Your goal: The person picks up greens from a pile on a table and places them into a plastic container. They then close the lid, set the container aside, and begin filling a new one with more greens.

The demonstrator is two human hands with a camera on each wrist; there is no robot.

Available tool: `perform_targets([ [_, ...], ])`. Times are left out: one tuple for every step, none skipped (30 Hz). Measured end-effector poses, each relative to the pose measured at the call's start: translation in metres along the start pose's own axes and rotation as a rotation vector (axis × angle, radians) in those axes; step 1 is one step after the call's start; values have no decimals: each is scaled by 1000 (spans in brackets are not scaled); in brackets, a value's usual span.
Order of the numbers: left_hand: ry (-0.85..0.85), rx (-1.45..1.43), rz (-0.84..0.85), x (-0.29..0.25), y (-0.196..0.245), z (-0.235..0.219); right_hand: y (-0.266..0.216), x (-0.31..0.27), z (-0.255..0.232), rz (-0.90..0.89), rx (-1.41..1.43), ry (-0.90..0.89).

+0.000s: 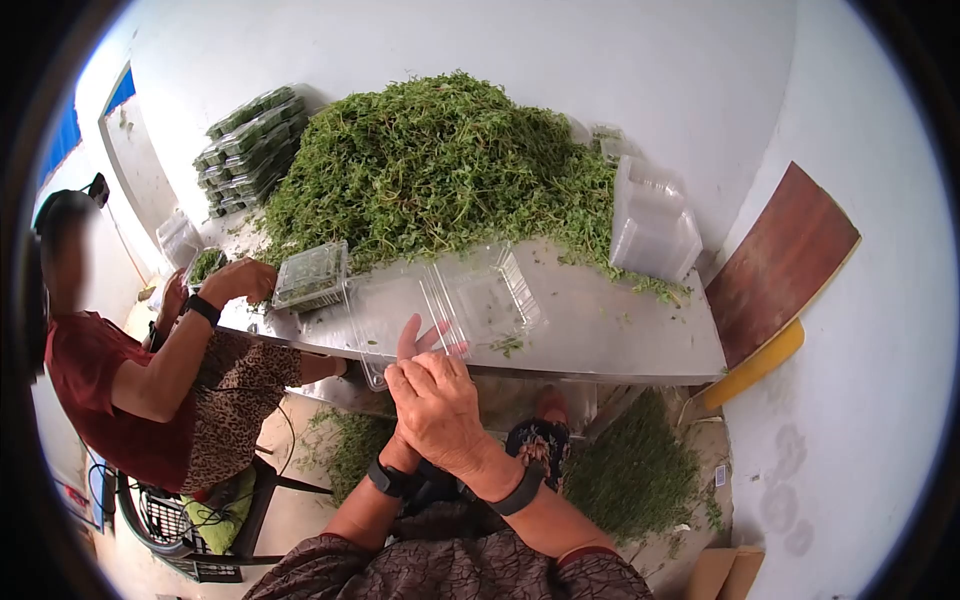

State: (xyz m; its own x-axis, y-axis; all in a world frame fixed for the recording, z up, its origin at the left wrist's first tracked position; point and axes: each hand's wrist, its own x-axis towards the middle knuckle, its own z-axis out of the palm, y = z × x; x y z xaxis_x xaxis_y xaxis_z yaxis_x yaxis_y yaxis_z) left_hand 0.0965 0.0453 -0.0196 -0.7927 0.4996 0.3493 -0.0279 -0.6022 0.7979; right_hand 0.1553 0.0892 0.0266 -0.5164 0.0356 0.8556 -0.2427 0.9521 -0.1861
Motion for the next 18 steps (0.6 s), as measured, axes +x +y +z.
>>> perform_targets([
  [8, -80, -38, -2, 0, 1, 0, -3, -1, 0, 14, -37],
  [17, -161, -76, -3, -1, 3, -3, -5, -2, 5, 15, -33],
  [15, -157, -79, -3, -2, 3, -7, -7, -3, 9, 4, -9],
  [10, -63, -76, -3, -4, 3, -10, -9, -3, 15, -7, 14],
  [7, 31, -74, -4, -6, 4, -11, -11, 1, 22, -4, 14],
  [10, 35, -82, -4, -6, 5, -12, -15, 7, 24, -63, 8],
  [23, 56, -89, -4, -3, 8, -14, -17, 8, 26, -121, 0],
  [37, 76, -97, -4, 0, 10, -15, -18, 5, 35, -117, -5],
  [40, 80, -105, -4, 4, 12, -15, -17, 0, 9, -12, -39],
  [40, 16, -112, -4, 9, 12, -16, -15, -5, -17, 92, -71],
  [39, -49, -117, -3, 13, 12, -17, -14, -9, -11, 93, -72],
  [39, -48, -120, -1, 13, 9, -18, -12, -12, -12, 95, -23],
  [79, -171, -186, 2, 14, 5, -19, -11, -15, -17, 98, 26],
  [121, -295, -249, 3, 16, 1, -19, -12, -19, -19, 99, 23],
  [126, -296, -246, 2, 19, -3, -18, -14, -26, -5, 112, 43],
  [125, -267, -217, 1, 24, -6, -15, -15, -32, 7, 125, 63],
  [124, -236, -189, 1, 27, -9, -10, -17, -39, 3, 130, 60],
  [96, -332, -160, 2, 24, -15, -4, -19, -46, 11, 82, 119],
])
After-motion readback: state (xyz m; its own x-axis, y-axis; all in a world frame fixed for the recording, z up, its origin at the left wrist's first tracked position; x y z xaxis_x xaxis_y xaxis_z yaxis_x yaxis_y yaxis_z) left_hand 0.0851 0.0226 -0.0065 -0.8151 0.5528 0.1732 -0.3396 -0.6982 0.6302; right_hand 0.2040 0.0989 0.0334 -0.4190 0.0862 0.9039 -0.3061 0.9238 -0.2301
